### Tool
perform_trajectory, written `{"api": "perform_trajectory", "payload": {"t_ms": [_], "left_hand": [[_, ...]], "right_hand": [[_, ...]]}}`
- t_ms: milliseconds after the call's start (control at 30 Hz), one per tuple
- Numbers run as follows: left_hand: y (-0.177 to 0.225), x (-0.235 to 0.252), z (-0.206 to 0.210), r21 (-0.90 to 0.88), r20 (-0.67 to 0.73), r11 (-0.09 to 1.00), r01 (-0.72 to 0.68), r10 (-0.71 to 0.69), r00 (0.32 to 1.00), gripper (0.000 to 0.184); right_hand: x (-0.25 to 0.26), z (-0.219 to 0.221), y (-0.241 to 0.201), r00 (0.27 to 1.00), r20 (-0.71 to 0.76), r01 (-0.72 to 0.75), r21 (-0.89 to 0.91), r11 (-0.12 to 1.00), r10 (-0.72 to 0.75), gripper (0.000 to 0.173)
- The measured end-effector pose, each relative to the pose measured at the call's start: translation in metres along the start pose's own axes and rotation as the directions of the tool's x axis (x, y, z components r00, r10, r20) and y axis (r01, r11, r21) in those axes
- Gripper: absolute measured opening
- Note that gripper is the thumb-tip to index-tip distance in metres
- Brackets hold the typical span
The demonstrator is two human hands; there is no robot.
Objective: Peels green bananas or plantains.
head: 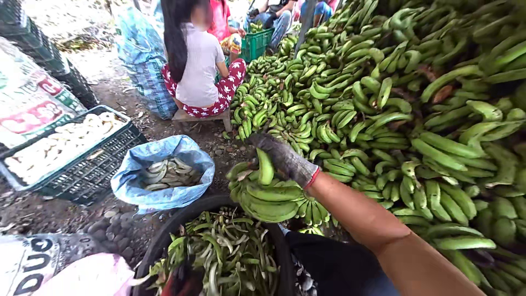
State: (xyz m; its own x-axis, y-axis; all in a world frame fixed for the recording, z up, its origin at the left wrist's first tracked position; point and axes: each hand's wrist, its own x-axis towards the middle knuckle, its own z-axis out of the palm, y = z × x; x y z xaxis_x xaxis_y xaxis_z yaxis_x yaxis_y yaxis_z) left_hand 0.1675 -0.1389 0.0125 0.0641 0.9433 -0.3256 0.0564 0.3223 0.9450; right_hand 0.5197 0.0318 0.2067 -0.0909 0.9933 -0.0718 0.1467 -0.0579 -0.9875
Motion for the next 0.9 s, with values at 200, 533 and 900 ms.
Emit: {"api": "perform_trajectory", "payload": {"t_ms": [200,533,900], "left_hand": [[0.019,-0.014,-0.012,-0.113,-0.190,0.989,-0.094,0.071,0.979,0.042],[0.046,-0.029,-0.019,-0.118,-0.142,0.985,-0.123,0.106,0.984,0.035],[0.041,-0.029,-0.033,-0.199,-0.232,0.969,-0.148,0.101,0.968,0.046]], "right_hand": [[0.005,0.053,0.023,0.915,0.371,-0.234,0.171,0.957,0.157,0.029],[-0.036,0.109,0.175,0.964,0.016,-0.127,-0.851,0.510,0.267,0.057],[-0.013,0.221,0.153,0.959,0.211,0.085,-0.848,0.523,0.188,0.066]]}}
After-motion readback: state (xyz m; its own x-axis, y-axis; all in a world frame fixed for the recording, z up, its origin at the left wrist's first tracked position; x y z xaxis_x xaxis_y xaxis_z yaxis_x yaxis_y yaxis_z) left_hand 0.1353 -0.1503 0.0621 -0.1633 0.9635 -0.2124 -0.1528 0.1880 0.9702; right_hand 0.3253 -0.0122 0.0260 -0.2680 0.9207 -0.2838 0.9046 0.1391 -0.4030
